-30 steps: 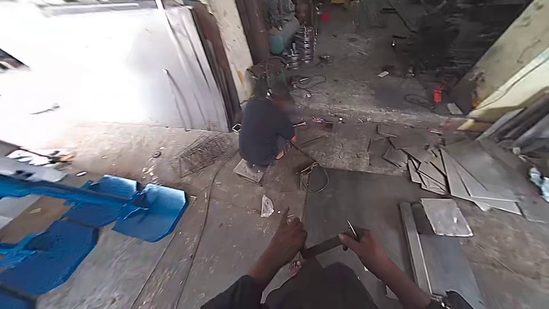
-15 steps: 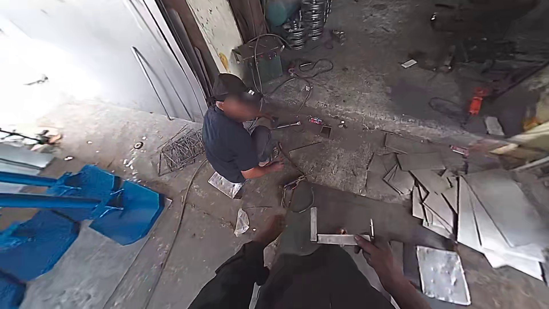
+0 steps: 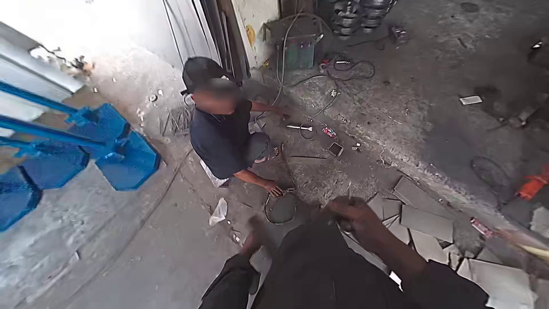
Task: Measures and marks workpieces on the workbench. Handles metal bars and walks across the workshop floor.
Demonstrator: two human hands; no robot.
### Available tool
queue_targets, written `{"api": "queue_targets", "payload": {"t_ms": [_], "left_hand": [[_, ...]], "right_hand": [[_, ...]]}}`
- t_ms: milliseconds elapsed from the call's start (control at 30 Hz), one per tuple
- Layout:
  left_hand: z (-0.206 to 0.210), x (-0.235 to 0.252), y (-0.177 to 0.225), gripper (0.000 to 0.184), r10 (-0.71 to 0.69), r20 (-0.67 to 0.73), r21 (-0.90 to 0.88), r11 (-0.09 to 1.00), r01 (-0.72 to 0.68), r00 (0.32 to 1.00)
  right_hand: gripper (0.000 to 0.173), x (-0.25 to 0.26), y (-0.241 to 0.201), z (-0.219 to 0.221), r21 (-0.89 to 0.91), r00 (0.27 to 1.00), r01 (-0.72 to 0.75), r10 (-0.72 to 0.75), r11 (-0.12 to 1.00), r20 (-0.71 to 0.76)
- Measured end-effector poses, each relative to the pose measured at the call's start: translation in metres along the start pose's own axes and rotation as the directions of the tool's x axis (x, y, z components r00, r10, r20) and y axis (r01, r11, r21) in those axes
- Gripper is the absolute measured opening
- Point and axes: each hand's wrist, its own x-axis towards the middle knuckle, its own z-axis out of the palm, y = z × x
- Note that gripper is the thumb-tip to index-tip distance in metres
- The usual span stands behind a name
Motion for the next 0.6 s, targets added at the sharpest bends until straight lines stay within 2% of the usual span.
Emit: {"api": "queue_targets", "payload": {"t_ms": [100,167,233,300,333,400,467,533,600], "left_hand": [[0.018,0.027,0.088,0.036,0.058,0.083,-0.123,0.991,-0.047,0.995],[0.021,0.033,0.143,0.039,0.130,0.172,-0.022,0.992,-0.128,0.977],[0.021,0.048,0.191,0.041,0.201,0.180,0.019,0.978,-0.208,0.963],[0.020,0.062,0.233,0.038,0.238,0.080,-0.031,0.971,-0.236,0.968],[0.016,0.063,0.255,0.037,0.208,0.017,-0.047,0.977,-0.207,0.978],[0.006,0.056,0.303,0.038,0.079,-0.067,-0.122,0.989,-0.086,0.995],[0.012,0.057,0.336,0.037,-0.035,-0.155,-0.245,0.970,-0.004,0.987],[0.030,0.081,0.341,0.035,-0.154,-0.257,-0.406,0.913,0.038,0.954],[0.072,0.072,0.343,0.033,-0.297,-0.257,-0.550,0.827,0.114,0.920]], "right_hand": [[0.026,0.044,-0.011,-0.083,-0.022,0.941,-0.114,0.101,0.993,-0.324],[0.024,0.073,-0.010,-0.139,0.023,0.860,-0.181,0.170,0.983,-0.480],[0.017,0.103,-0.018,-0.191,0.168,0.789,-0.215,0.272,0.962,-0.550],[0.016,0.130,-0.034,-0.236,0.260,0.760,-0.221,0.333,0.940,-0.558],[0.017,0.143,-0.043,-0.256,0.294,0.759,-0.225,0.356,0.929,-0.546],[0.022,0.168,-0.064,-0.297,0.320,0.776,-0.278,0.408,0.906,-0.481],[0.019,0.189,-0.087,-0.340,0.317,0.795,-0.315,0.431,0.895,-0.427],[0.017,0.222,-0.121,-0.377,0.263,0.818,-0.351,0.431,0.899,-0.382],[0.018,0.225,-0.143,-0.407,0.194,0.812,-0.429,0.471,0.882,-0.345]]}}
